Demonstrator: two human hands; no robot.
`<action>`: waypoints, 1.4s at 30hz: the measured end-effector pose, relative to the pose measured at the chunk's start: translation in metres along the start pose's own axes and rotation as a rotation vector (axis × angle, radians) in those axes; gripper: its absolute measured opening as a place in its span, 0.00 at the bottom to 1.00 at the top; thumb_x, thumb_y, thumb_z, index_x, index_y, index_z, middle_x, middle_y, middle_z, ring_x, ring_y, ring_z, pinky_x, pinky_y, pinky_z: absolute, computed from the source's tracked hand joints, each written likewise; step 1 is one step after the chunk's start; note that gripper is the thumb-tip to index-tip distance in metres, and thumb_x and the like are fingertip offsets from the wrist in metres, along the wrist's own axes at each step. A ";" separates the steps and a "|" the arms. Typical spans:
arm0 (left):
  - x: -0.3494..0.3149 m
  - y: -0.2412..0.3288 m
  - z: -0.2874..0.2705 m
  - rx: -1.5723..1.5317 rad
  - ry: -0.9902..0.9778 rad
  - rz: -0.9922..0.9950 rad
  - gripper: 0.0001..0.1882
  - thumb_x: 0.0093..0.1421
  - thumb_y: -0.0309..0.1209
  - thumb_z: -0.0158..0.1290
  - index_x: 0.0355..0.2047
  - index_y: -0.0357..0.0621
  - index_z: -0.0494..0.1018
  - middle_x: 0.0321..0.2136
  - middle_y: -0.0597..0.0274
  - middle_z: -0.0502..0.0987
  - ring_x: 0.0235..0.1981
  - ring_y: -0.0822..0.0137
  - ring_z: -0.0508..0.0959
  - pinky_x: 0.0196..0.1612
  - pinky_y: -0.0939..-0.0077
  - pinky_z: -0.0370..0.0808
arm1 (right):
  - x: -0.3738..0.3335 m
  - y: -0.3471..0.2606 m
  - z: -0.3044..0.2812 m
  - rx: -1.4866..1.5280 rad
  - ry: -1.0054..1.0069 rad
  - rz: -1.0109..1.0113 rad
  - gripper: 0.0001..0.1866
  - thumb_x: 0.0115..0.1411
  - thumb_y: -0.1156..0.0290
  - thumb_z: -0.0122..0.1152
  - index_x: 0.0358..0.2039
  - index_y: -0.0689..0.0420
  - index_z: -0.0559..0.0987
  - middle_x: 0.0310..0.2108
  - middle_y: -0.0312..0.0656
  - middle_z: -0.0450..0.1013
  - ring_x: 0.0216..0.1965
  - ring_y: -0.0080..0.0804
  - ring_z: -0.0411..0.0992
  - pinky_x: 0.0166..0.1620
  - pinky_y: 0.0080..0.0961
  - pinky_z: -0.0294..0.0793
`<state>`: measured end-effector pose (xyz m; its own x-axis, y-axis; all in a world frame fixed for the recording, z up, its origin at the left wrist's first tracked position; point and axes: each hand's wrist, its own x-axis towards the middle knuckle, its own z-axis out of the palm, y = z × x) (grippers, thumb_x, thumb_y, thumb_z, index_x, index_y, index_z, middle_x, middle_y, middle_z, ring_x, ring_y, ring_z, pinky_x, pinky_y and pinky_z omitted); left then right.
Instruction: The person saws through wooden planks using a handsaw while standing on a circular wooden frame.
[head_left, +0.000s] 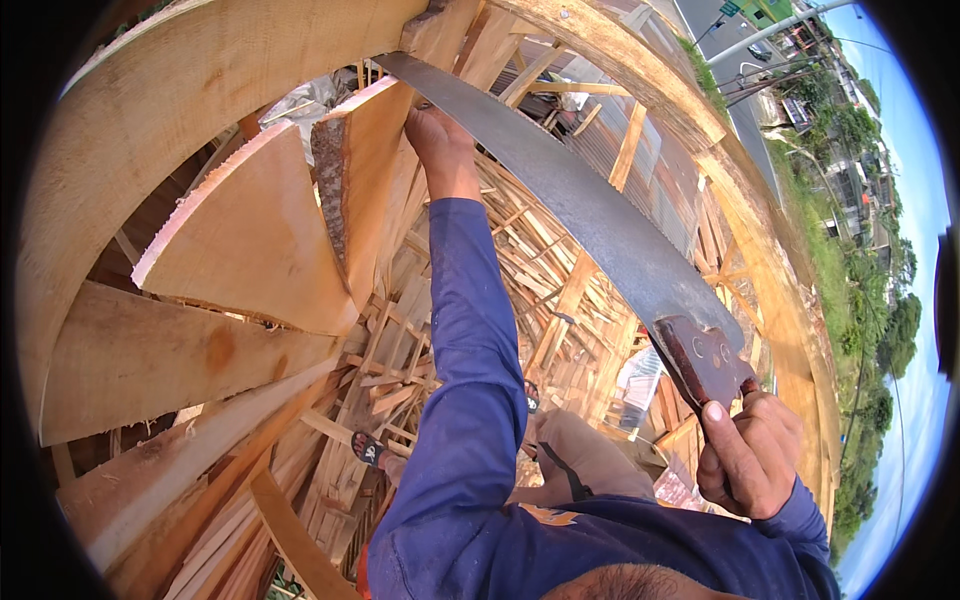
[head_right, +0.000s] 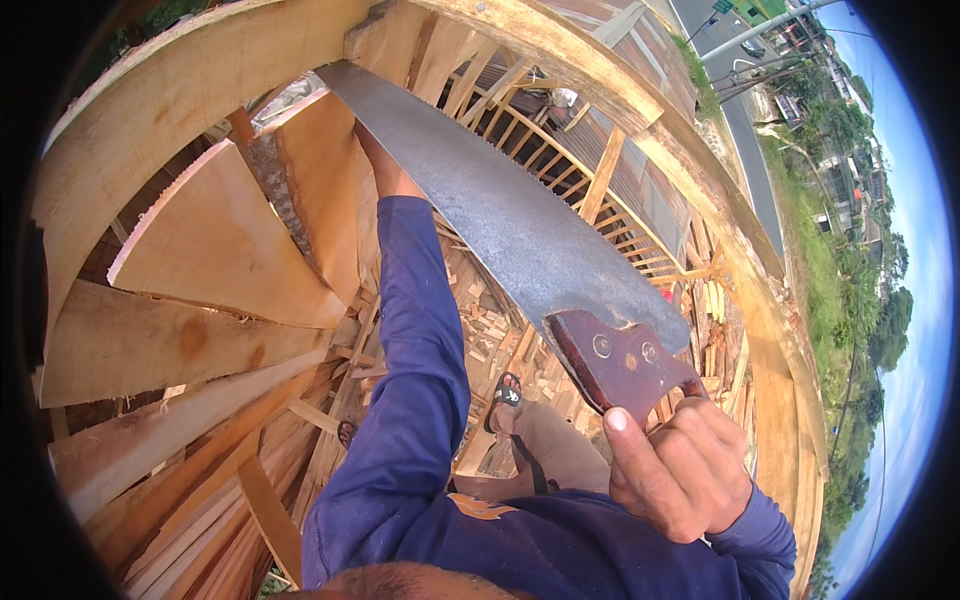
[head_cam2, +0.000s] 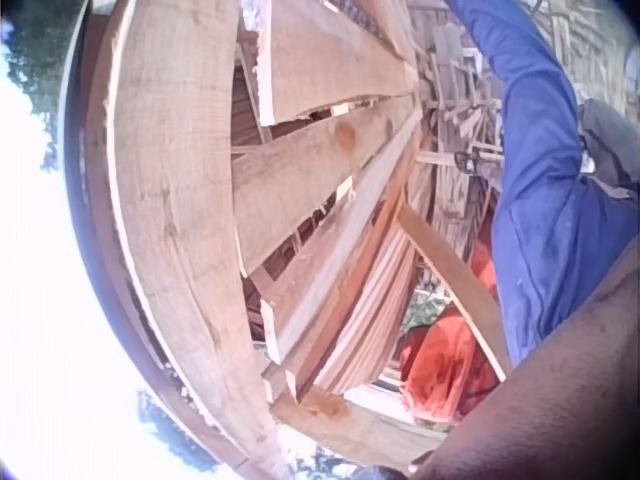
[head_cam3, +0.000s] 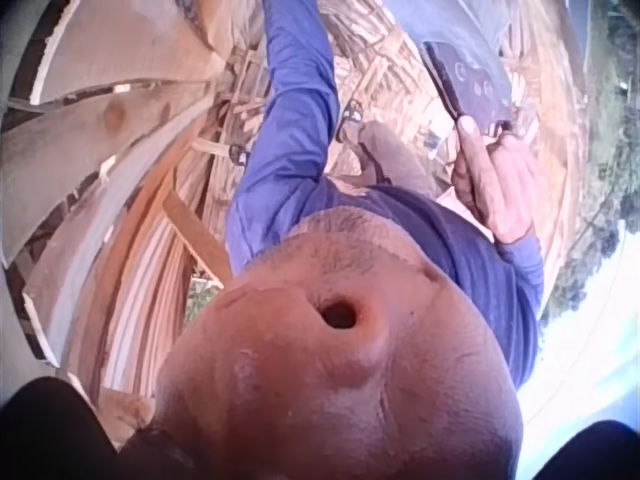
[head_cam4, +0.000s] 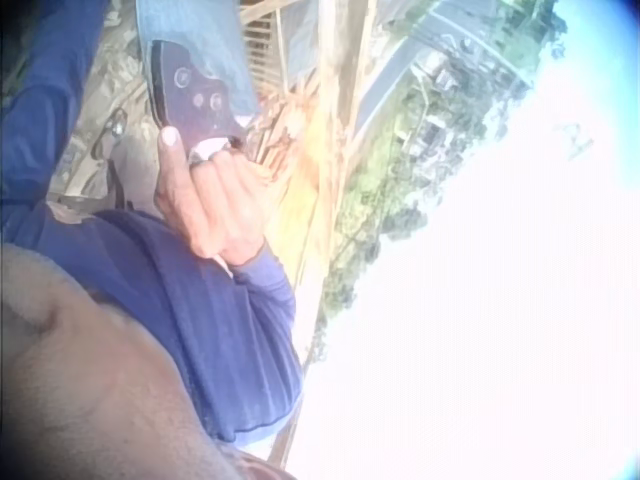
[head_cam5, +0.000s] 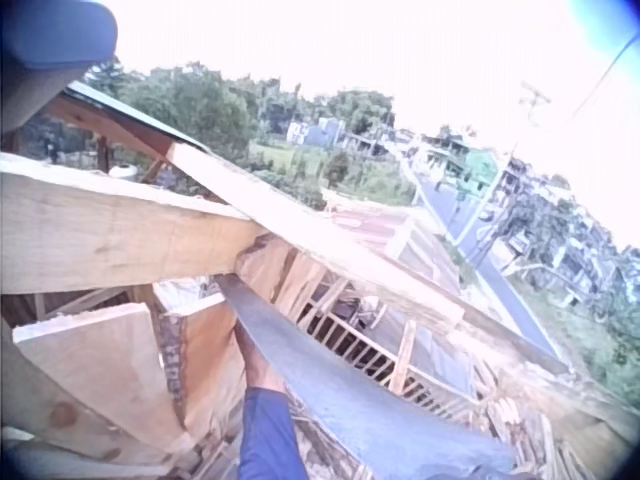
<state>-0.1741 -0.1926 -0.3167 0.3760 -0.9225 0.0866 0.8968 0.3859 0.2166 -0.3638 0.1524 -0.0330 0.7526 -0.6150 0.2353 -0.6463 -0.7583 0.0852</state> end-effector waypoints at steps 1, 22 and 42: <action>0.004 0.002 0.003 0.073 -0.038 0.029 0.29 0.67 0.53 0.48 0.59 0.47 0.65 0.61 0.60 0.66 0.63 0.64 0.64 0.68 0.64 0.58 | 0.001 0.002 -0.001 0.002 0.002 0.004 0.27 0.41 0.90 0.60 0.47 0.70 0.78 0.17 0.33 0.59 0.16 0.25 0.59 0.20 0.27 0.62; -0.020 0.016 0.034 0.090 0.054 0.009 0.37 0.65 0.58 0.48 0.63 0.43 0.61 0.66 0.53 0.59 0.67 0.61 0.58 0.70 0.61 0.54 | -0.006 0.014 -0.008 0.001 0.069 0.007 0.28 0.40 0.90 0.61 0.47 0.70 0.79 0.15 0.31 0.53 0.15 0.24 0.56 0.19 0.26 0.56; 0.028 0.005 -0.029 0.180 0.008 0.081 0.24 0.70 0.49 0.45 0.56 0.44 0.67 0.50 0.58 0.72 0.49 0.65 0.75 0.54 0.68 0.74 | 0.021 0.037 0.012 0.041 0.092 -0.069 0.29 0.40 0.82 0.66 0.49 0.67 0.78 0.20 0.35 0.63 0.19 0.28 0.66 0.22 0.26 0.65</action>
<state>-0.1521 -0.2161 -0.3412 0.4479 -0.8882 0.1028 0.8074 0.4511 0.3802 -0.3704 0.1095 -0.0365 0.7794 -0.5400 0.3179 -0.5862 -0.8075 0.0656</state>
